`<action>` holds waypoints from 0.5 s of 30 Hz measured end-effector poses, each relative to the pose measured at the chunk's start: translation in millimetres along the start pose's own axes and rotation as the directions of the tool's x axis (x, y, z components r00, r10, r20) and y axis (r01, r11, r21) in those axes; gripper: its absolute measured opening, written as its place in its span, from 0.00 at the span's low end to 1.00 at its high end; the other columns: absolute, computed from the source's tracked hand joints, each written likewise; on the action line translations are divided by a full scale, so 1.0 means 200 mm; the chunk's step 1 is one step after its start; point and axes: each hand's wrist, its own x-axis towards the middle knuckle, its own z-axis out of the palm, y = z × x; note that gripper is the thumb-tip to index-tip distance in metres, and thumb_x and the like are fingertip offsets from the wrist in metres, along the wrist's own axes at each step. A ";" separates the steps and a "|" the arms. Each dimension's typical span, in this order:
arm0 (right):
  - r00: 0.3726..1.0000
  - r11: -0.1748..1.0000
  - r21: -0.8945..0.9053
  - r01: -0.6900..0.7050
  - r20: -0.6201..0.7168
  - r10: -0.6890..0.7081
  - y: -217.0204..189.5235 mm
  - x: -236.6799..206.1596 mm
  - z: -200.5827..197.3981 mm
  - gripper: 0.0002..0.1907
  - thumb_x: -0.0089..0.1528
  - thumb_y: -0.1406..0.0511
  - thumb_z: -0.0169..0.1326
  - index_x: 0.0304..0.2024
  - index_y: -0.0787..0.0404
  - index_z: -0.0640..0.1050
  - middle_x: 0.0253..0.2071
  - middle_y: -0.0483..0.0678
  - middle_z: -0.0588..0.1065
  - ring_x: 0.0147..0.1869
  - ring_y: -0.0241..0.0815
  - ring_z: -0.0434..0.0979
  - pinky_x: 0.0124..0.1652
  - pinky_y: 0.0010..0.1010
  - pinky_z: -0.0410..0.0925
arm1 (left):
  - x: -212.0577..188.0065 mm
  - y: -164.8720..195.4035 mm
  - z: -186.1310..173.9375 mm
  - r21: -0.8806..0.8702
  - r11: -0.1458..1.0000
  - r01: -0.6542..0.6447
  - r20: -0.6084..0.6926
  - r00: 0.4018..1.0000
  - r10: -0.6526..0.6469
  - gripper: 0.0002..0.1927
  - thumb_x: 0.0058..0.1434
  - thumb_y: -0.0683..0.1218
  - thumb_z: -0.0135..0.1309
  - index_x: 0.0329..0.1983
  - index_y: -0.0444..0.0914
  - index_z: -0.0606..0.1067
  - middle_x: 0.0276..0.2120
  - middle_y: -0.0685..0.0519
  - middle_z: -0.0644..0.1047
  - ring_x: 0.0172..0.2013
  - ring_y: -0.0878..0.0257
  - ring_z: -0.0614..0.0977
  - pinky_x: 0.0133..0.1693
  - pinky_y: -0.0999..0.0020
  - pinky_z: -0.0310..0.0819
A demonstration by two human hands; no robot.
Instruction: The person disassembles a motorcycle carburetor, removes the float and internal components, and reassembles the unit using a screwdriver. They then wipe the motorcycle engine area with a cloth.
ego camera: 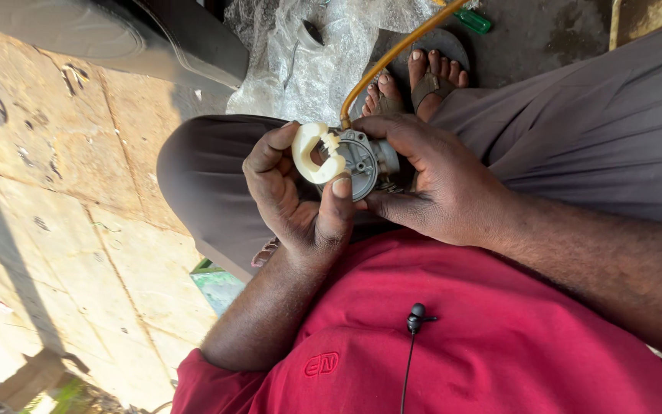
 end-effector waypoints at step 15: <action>1.000 0.991 0.130 0.025 -0.004 -0.025 0.06 -0.07 -0.05 0.36 0.59 0.64 0.67 0.66 0.66 0.67 0.54 0.53 0.74 0.59 0.45 0.78 0.55 0.36 0.73 | 0.03 0.12 0.05 0.044 0.999 -0.008 0.175 0.985 0.000 0.30 0.73 0.50 0.61 0.68 0.37 0.59 0.63 0.45 0.66 0.59 0.61 0.74 0.65 0.65 0.73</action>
